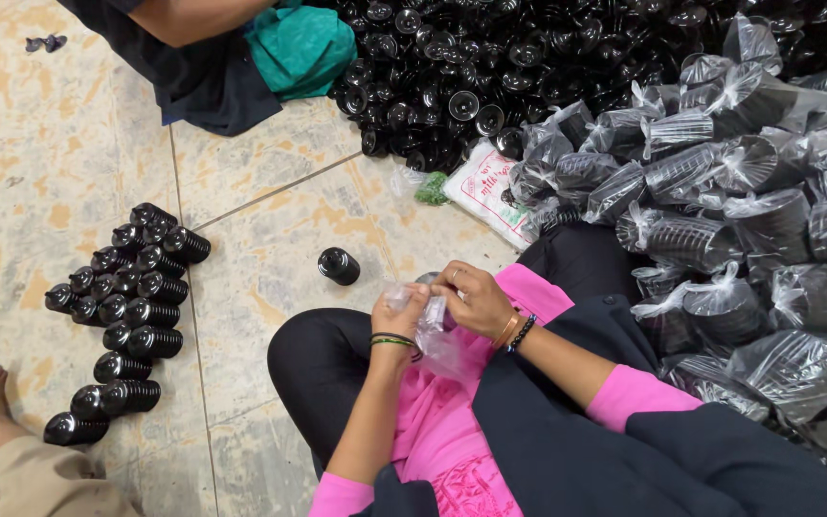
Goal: The person sits on the floor and packs black plastic bottles into clear plastic bags, twisting and tying each bag closed, then places the filled bag aside and picks up more bottles to continue bagging. Other workers nearby handle the same bottles and bags.
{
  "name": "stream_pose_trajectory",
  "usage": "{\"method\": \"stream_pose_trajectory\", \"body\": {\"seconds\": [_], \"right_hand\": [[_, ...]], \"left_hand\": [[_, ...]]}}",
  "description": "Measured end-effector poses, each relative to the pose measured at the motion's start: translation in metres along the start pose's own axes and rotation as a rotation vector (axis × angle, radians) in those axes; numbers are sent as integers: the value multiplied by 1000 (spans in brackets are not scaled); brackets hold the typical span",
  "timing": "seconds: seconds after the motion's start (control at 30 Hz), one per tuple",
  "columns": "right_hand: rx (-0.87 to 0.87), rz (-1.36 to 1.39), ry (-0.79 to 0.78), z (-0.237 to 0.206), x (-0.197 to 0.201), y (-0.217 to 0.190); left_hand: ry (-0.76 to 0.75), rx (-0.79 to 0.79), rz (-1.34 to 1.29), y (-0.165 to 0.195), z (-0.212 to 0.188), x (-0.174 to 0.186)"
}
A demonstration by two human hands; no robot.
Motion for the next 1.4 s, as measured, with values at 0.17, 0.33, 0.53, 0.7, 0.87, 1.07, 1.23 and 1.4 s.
{"method": "stream_pose_trajectory", "body": {"seconds": [0.17,0.33,0.53,0.7,0.87,1.07,1.23,1.4], "right_hand": [[17,-210,91,4,17,15],[-17,-268,29,4,19,17],[61,-195,-267,3,-2,-6],[232,-207,-70,12,22,-25],[-227,158,-177,10,20,-3],[-166,253,-195,7,11,9],[-247,43,-165,5,8,16],[-39,-356,-115,6,9,-4]], "left_hand": [[181,-218,583,10,6,25],[65,4,447,-5,25,39],[-241,309,-86,-13,34,15],[-616,120,102,17,11,-10],[-339,-396,689,53,-5,-26],[-247,-595,721,80,-23,-30],[-138,-702,818,74,-29,-25],[-73,-276,508,28,-3,-10]]}}
Point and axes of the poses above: each hand's wrist, its own z-axis towards the middle knuckle, its own x-axis out of the back of the hand, y = z × x, the point moved 5 cm from there along z, towards the middle knuckle, and after that the axes turned 6 degrees about z, right-handed, at the moved point
